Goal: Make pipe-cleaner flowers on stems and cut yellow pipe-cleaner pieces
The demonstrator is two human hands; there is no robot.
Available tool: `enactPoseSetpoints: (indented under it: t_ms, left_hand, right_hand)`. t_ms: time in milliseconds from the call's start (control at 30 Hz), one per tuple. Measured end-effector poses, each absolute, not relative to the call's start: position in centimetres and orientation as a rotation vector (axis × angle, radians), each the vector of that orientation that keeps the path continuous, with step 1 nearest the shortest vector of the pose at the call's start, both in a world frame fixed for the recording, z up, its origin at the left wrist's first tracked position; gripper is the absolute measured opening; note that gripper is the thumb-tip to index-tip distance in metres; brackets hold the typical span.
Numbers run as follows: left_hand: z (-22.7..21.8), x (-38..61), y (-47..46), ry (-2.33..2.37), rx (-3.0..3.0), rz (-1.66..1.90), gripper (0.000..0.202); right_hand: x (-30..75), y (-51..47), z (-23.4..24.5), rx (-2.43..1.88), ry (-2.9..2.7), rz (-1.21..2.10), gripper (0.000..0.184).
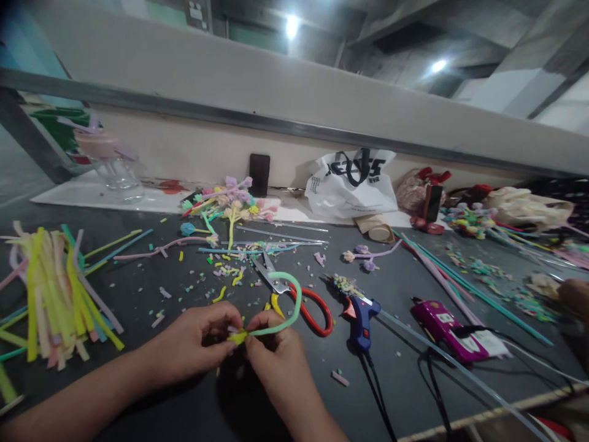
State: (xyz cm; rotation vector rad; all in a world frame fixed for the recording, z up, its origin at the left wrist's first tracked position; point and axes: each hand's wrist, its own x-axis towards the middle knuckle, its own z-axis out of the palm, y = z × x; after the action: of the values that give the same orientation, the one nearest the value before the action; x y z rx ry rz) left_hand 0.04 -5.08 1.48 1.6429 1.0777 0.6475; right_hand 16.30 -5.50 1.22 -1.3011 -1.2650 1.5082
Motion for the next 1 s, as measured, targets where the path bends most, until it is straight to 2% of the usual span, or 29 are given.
enactPoseSetpoints:
  t_ms: [500, 600, 733, 900, 1000]
  left_hand:
    - [0.7, 0.0, -4.8, 0.999, 1.414, 0.682, 0.01]
    - [0.4, -0.1, -4.5, 0.932, 1.221, 0.689, 0.014]
    - [0.1, -0.5, -4.2, 0.826, 0.99, 0.75, 0.017]
    - [0.2, -0.9, -4.1, 0.649, 0.773, 0.794, 0.018]
    - [0.5, -1.0, -4.1, 0.65, 0.724, 0.791, 0.016]
  right_hand:
    - [16.8, -5.5, 1.2, -1.194, -1.368, 1.522, 0.016]
    - [17.1, -5.6, 1.5, -1.135, -1.325, 1.572, 0.023]
    - [18.1, -5.6, 1.7, -0.968, -1.246, 1.62, 0.047]
    - [19.0, -5.3, 0.9, -1.049, -1.164, 1.469, 0.026]
    - [18.9, -5.4, 0.7, -1.17, -1.289, 1.382, 0.035]
